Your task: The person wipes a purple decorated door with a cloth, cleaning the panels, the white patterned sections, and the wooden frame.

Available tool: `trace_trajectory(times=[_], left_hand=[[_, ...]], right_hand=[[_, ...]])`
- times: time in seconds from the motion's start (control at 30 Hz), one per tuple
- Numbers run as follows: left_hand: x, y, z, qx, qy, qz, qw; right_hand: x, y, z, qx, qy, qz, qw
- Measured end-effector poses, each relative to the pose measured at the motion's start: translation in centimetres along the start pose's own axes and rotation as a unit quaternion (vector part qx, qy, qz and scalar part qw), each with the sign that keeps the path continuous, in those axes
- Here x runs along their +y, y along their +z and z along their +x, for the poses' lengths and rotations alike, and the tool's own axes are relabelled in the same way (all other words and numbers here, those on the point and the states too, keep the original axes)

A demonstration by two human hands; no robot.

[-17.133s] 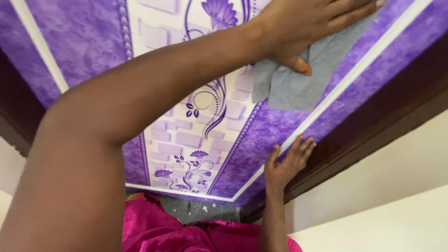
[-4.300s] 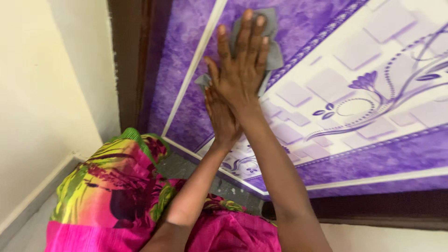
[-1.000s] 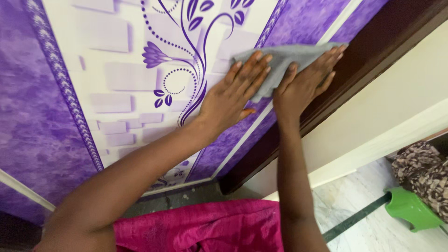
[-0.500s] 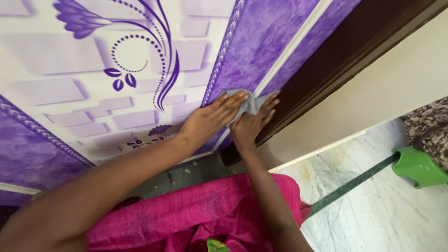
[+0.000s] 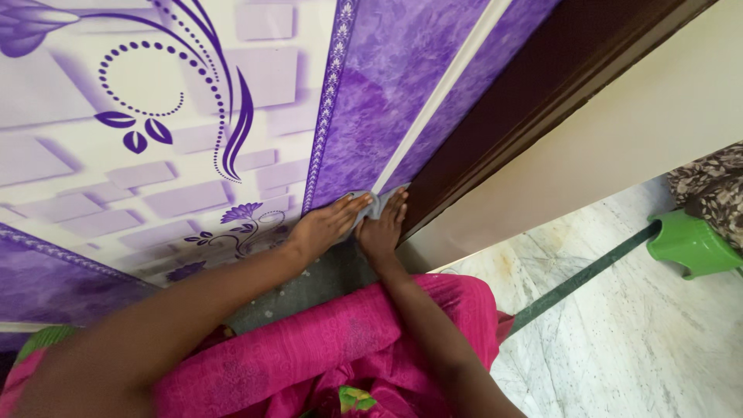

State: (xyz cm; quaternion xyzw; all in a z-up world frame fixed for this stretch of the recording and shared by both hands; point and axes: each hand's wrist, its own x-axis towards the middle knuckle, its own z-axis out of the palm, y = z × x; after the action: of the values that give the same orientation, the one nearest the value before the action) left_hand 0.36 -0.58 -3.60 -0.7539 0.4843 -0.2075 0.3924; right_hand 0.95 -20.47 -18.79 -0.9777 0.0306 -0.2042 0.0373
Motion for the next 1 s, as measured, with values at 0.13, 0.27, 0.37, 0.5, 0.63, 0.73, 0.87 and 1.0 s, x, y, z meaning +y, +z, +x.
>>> trace_trajectory(times=[0.13,0.27,0.37,0.5,0.63,0.73,0.87,1.0], left_hand=[[1.6,1.2,0.8,-0.028,0.029,-0.013,0.999],[3.8,2.8,1.3,-0.052,0.06,-0.031,0.996],[5.8,4.6,2.3,-0.044,0.056,-0.063,0.995],[8.0,6.7,2.5,-0.053,0.067,-0.062,0.994],[9.1,7.9,2.9,-0.053,0.086,-0.071,0.992],[9.6,8.5,2.9,-0.069,0.104,-0.074,0.989],[10.8,9.8,2.9,-0.101,0.122,-0.095,0.983],[11.3,10.1,2.4,-0.081,0.074,-0.101,0.989]], right_hand=[[0.0,2.3,-1.3,0.063,-0.031,0.008,0.998],[-0.3,3.6,-2.7,0.006,-0.017,0.012,1.0],[-0.5,4.6,-3.9,-0.009,-0.024,0.01,1.0],[-0.7,6.6,-5.0,-0.006,-0.022,0.019,1.0],[-1.1,7.9,-6.3,-0.054,-0.017,0.021,0.998],[-2.0,8.1,-6.9,-0.083,-0.013,0.037,0.996],[-3.7,8.7,-7.1,-0.154,0.053,0.077,0.984],[-5.3,10.2,-7.1,-0.185,0.088,0.087,0.975]])
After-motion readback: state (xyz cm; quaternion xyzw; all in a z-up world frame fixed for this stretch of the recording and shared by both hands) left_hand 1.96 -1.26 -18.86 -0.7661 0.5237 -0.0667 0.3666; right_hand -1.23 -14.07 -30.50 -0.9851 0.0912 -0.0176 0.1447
